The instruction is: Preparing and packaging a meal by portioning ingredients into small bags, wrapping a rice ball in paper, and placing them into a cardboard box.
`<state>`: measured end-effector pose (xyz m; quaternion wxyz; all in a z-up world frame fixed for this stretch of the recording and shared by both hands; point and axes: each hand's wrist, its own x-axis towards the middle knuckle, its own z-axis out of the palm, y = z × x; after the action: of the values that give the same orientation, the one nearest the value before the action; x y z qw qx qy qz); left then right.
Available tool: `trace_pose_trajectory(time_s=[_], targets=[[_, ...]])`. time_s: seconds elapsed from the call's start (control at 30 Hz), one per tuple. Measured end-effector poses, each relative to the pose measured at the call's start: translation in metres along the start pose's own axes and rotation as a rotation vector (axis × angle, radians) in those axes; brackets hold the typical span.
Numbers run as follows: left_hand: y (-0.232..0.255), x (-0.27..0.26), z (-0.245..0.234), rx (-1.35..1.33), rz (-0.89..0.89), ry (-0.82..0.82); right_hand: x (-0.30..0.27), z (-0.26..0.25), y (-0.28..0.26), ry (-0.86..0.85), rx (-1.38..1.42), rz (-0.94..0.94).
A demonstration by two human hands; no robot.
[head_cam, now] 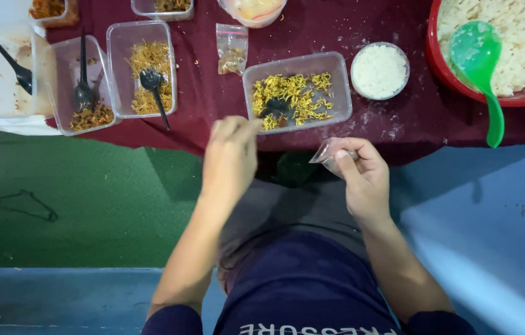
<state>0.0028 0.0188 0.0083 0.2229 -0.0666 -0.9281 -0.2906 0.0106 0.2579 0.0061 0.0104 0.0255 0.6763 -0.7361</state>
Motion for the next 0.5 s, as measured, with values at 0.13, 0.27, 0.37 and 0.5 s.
trace_pose_trajectory(time_s=[0.13, 0.27, 0.37, 0.5], targets=[[0.015, 0.005, -0.020, 0.122, 0.018, 0.028, 0.004, 0.001, 0.026, 0.039, 0.018, -0.021], [0.049, -0.006, -0.011, -0.119, 0.045, 0.133, 0.003, 0.008, 0.026, 0.015, -0.009, -0.073], [0.054, -0.016, 0.003, -0.231, 0.005, 0.094, -0.001, 0.015, 0.017, -0.077, -0.049, -0.103], [0.049, -0.018, 0.008, -0.203, 0.014, 0.038, -0.002, 0.014, 0.012, -0.157, -0.139, -0.129]])
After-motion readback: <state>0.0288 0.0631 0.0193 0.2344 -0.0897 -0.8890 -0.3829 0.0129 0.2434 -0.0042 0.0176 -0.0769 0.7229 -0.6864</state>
